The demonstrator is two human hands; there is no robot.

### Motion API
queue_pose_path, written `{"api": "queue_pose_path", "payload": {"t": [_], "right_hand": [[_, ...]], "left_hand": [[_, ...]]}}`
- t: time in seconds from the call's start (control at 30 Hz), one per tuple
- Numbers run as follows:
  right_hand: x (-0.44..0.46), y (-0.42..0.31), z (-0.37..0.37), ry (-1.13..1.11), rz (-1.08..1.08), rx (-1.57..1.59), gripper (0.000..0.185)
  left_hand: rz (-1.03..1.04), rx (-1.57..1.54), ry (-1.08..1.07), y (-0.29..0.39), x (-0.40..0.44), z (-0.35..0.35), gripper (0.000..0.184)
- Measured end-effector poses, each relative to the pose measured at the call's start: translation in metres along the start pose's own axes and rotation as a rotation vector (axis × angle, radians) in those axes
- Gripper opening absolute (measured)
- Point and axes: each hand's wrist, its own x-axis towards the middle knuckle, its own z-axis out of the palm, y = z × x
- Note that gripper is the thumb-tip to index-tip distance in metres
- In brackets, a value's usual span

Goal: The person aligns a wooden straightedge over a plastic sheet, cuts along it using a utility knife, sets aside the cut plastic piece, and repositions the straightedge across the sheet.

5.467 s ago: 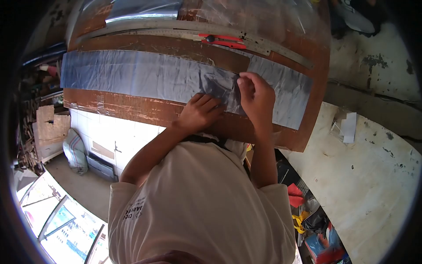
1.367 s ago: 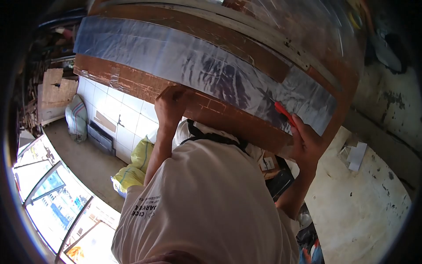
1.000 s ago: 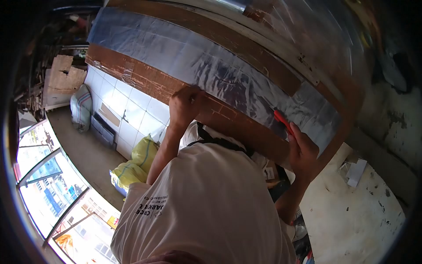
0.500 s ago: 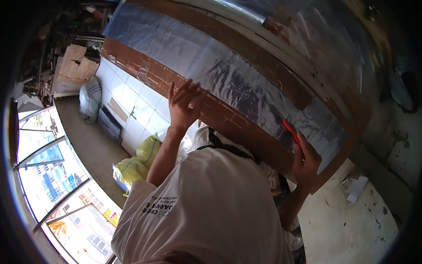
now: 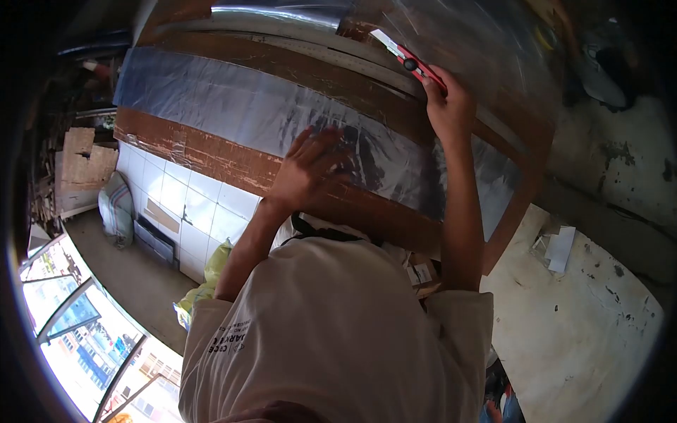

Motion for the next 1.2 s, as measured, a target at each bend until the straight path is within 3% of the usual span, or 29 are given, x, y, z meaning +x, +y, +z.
{"api": "queue_pose_path", "payload": {"t": [0.2, 0.3, 0.43, 0.53, 0.7, 0.83, 0.9, 0.97, 1.0, 1.07, 1.2], "right_hand": [[0.042, 0.005, 0.026, 0.005, -0.132, -0.318, 0.030], [0.041, 0.001, 0.028, -0.033, 0.002, -0.354, 0.030], [0.040, 0.011, 0.033, -0.002, -0.017, -0.326, 0.028], [0.043, 0.019, 0.032, 0.165, -0.374, -0.443, 0.028], [0.004, 0.000, 0.000, 0.263, -0.420, -0.190, 0.025], [-0.068, -0.018, -0.022, 0.503, -0.235, -0.128, 0.028], [-0.113, -0.023, -0.018, 0.432, -0.178, -0.111, 0.037], [-0.153, -0.025, -0.010, 0.151, -0.215, -0.175, 0.046], [-0.169, -0.025, -0.002, 0.163, -0.200, -0.188, 0.046], [-0.191, -0.021, 0.009, -0.102, -0.121, -0.336, 0.053], [-0.194, -0.005, -0.007, -0.112, -0.040, -0.522, 0.058]], "left_hand": [[0.119, 0.036, -0.179, 0.014, 0.006, 0.027, 0.055], [0.147, 0.077, -0.236, 0.020, 0.013, 0.033, 0.060], [0.203, 0.196, -0.329, 0.035, 0.031, 0.034, 0.068], [0.251, 0.257, -0.373, 0.041, 0.043, 0.037, 0.071], [0.372, 0.427, -0.328, 0.035, 0.042, 0.057, 0.072], [0.458, 0.565, -0.308, 0.037, 0.041, 0.054, 0.072], [0.469, 0.574, -0.309, 0.035, 0.042, 0.056, 0.072], [0.490, 0.573, -0.310, 0.035, 0.043, 0.057, 0.072], [0.455, 0.558, -0.323, 0.037, 0.045, 0.056, 0.072], [0.437, 0.530, -0.340, 0.036, 0.045, 0.057, 0.073], [0.437, 0.455, -0.352, 0.034, 0.045, 0.054, 0.073]]}}
